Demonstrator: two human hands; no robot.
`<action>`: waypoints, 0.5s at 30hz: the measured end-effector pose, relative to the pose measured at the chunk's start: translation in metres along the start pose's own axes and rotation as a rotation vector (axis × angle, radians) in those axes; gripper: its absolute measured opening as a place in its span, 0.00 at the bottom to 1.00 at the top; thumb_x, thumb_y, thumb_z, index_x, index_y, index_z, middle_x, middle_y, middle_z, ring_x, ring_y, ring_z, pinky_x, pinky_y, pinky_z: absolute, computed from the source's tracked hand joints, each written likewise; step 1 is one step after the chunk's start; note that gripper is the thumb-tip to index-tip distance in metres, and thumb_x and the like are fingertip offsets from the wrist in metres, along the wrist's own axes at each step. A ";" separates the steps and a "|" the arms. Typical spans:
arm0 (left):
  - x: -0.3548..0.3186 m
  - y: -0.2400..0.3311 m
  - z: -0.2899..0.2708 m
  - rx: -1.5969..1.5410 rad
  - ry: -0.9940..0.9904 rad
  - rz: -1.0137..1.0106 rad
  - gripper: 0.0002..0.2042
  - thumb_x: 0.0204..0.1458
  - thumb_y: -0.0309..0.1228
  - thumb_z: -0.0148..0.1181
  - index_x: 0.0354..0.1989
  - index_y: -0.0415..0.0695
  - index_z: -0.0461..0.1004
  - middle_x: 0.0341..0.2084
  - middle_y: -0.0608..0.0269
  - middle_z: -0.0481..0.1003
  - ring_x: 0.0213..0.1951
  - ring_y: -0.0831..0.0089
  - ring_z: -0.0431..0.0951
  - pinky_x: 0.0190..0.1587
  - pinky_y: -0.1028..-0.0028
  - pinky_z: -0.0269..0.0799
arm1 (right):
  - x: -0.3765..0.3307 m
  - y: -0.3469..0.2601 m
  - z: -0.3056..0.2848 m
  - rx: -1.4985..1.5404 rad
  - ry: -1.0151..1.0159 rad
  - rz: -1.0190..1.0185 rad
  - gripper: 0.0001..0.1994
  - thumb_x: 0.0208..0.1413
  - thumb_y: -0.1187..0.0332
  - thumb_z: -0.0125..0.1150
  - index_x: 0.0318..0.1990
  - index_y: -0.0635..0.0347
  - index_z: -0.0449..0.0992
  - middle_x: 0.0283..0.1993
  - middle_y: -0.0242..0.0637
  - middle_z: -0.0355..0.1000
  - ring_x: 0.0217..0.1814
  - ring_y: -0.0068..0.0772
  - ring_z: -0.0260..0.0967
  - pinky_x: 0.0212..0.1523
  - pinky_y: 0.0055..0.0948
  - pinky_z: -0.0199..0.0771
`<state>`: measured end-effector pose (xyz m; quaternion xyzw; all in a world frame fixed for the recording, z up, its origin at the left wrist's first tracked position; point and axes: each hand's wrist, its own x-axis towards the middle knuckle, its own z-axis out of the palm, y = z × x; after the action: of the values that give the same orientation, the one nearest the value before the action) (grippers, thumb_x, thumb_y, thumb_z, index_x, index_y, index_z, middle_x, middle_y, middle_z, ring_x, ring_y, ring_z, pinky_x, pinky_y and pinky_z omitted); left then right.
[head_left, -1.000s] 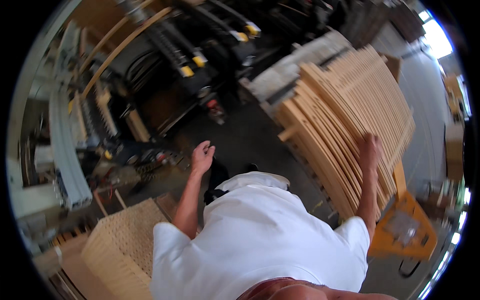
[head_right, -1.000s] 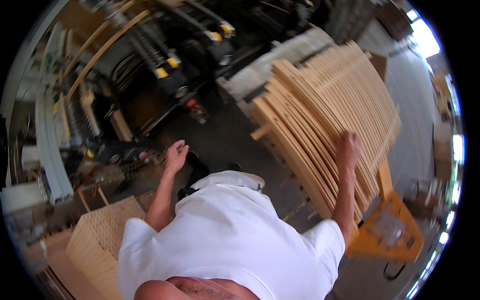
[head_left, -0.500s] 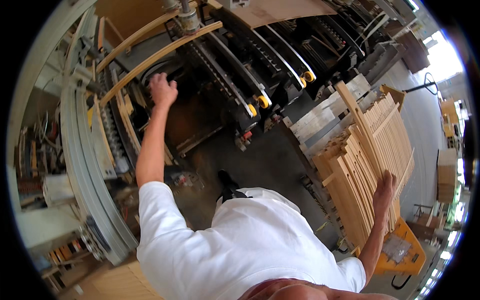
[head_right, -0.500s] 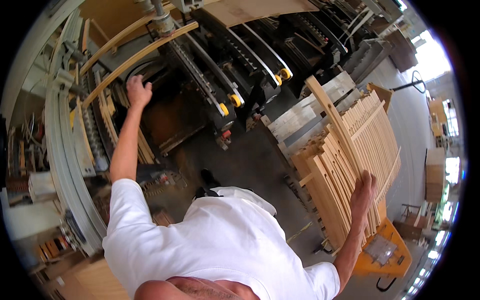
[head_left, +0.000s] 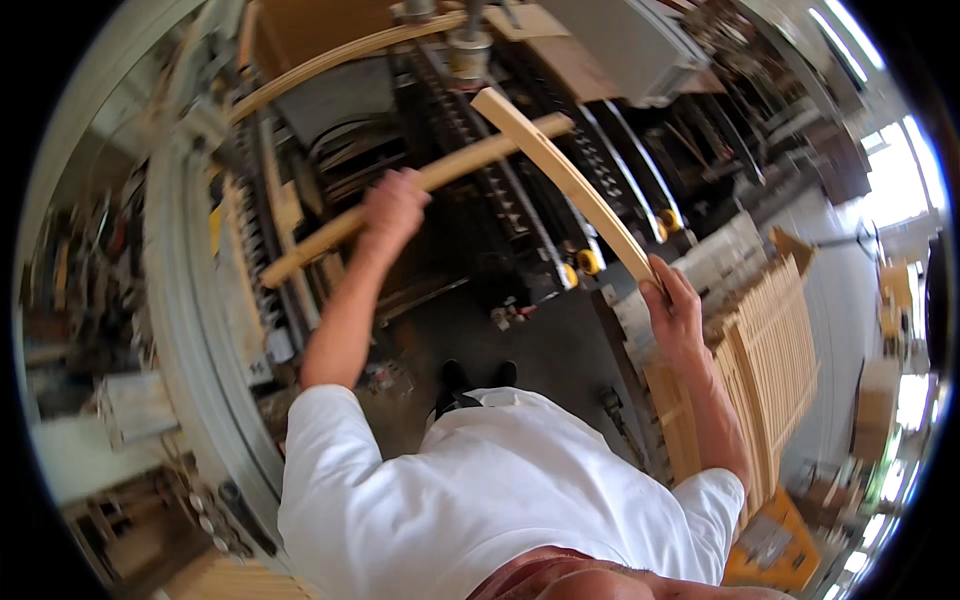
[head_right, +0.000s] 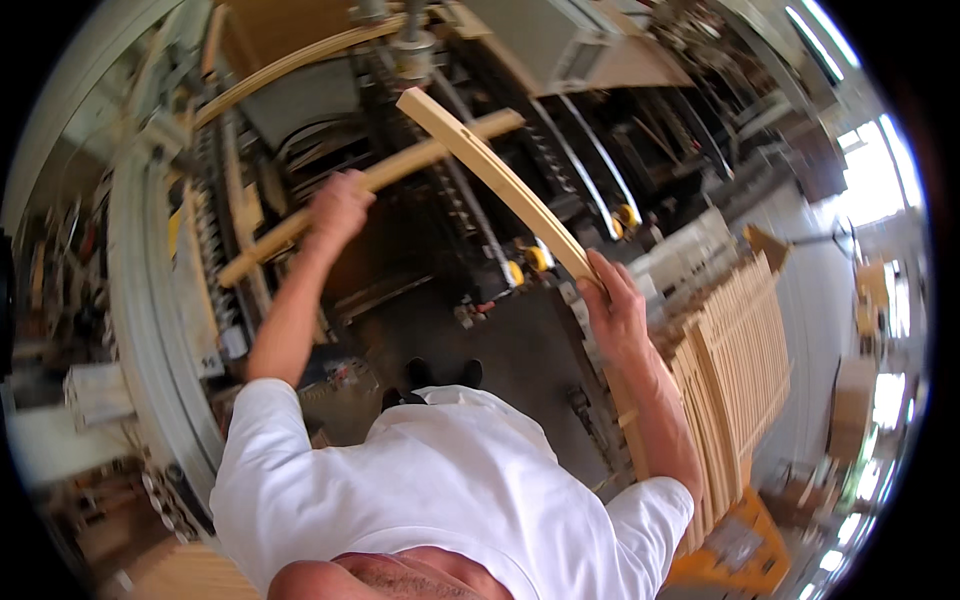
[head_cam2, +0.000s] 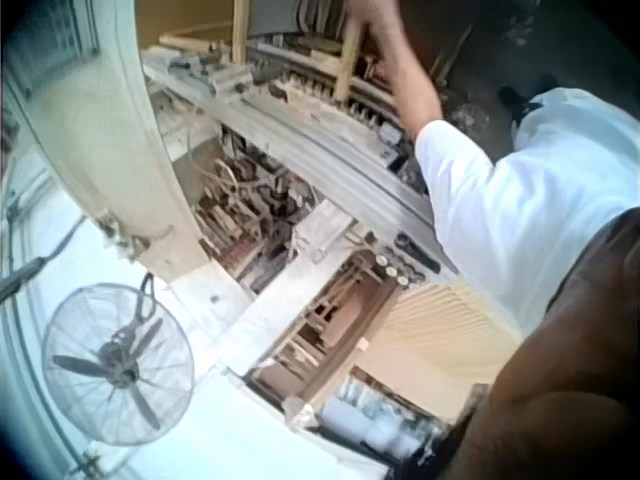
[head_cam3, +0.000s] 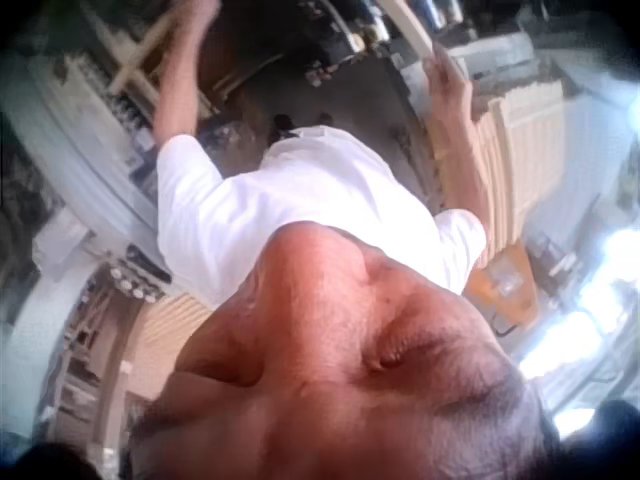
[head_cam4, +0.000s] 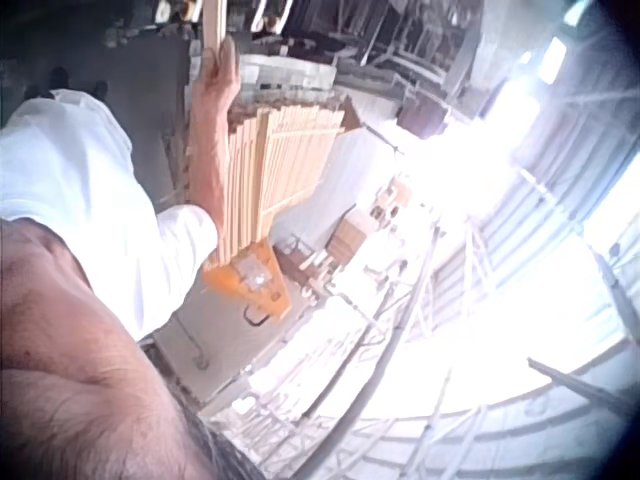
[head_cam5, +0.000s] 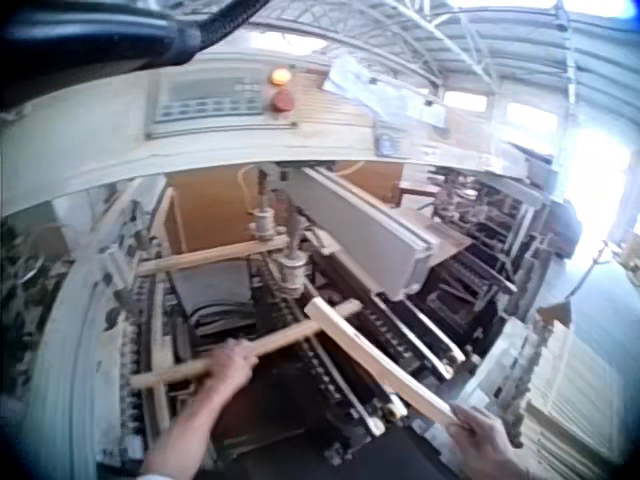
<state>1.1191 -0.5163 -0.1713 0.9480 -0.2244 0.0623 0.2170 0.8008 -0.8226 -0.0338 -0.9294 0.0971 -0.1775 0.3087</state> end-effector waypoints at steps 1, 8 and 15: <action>-0.029 0.024 -0.010 -0.052 -0.091 -0.033 0.15 0.49 0.37 0.67 0.43 0.47 0.73 0.38 0.50 0.74 0.42 0.51 0.77 0.42 0.52 0.72 | 0.022 -0.002 0.014 0.016 -0.039 -0.050 0.16 0.60 0.73 0.61 0.55 0.65 0.74 0.37 0.43 0.72 0.34 0.35 0.71 0.35 0.27 0.71; -0.188 0.108 -0.019 -0.323 -0.279 -0.100 0.15 0.49 0.36 0.67 0.44 0.47 0.73 0.37 0.55 0.75 0.42 0.49 0.77 0.43 0.53 0.72 | 0.181 -0.031 0.168 -0.014 -0.257 -0.561 0.15 0.57 0.67 0.62 0.51 0.57 0.76 0.37 0.44 0.73 0.41 0.52 0.72 0.40 0.44 0.72; -0.259 0.137 -0.060 -0.342 -0.227 -0.439 0.15 0.48 0.33 0.67 0.45 0.45 0.76 0.37 0.54 0.77 0.45 0.50 0.76 0.45 0.55 0.71 | 0.284 -0.068 0.337 -0.150 -0.197 -0.920 0.16 0.57 0.64 0.59 0.52 0.52 0.75 0.38 0.40 0.74 0.45 0.48 0.71 0.46 0.45 0.70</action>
<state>0.8248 -0.4965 -0.1206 0.9245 -0.0443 -0.1313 0.3551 1.1972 -0.6698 -0.1673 -0.9081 -0.3416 -0.1991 0.1378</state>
